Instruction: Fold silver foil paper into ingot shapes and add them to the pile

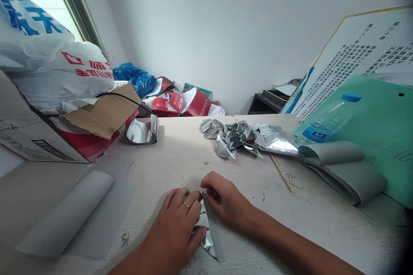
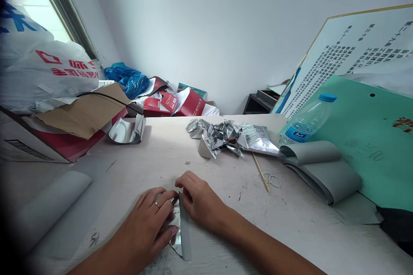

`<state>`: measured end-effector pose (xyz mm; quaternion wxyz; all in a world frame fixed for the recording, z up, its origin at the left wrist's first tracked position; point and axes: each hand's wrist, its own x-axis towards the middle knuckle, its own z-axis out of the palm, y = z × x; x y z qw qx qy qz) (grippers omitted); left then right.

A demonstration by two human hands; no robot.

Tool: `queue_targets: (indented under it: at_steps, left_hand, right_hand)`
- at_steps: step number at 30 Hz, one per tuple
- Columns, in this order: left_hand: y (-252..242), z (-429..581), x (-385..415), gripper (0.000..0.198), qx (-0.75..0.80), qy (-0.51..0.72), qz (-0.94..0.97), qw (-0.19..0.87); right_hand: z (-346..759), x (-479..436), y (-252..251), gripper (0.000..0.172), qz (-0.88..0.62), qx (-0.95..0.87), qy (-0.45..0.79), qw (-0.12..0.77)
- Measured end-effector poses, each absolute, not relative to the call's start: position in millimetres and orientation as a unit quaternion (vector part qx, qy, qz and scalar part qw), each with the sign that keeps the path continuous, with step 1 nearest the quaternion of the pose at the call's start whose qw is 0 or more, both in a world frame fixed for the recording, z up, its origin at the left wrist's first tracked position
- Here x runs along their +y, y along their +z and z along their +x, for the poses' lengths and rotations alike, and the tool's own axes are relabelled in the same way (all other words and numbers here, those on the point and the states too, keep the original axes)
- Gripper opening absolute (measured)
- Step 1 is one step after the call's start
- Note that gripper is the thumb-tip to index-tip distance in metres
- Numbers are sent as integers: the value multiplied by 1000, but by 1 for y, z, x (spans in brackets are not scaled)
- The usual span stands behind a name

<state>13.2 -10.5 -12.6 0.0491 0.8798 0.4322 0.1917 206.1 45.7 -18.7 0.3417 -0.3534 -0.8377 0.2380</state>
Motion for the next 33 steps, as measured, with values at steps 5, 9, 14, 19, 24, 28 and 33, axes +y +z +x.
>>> queue_targets:
  at_steps: [5, 9, 14, 19, 24, 28, 33]
  left_hand:
    - [-12, 13, -10, 17, 433, 189, 880, 57]
    - [-15, 13, -10, 17, 428, 196, 880, 56]
    - [-17, 12, -11, 23, 431, 202, 878, 47]
    - [-17, 13, -12, 27, 435, 195, 878, 42]
    - [-16, 13, -12, 24, 437, 188, 878, 52]
    - [-13, 12, -12, 24, 434, 180, 880, 64]
    - [-12, 11, -11, 25, 437, 172, 880, 71]
  right_hand:
    - [206, 45, -17, 27, -317, -866, 222, 317]
    - [209, 46, -16, 26, -291, -891, 203, 284]
    - [211, 47, -12, 25, -256, -922, 170, 236]
    - [212, 48, -10, 27, -252, -926, 162, 229]
    - [213, 48, -9, 28, -257, -921, 179, 231]
    - [213, 48, -12, 24, -260, -915, 193, 242]
    - [212, 49, -15, 21, -261, -913, 186, 254]
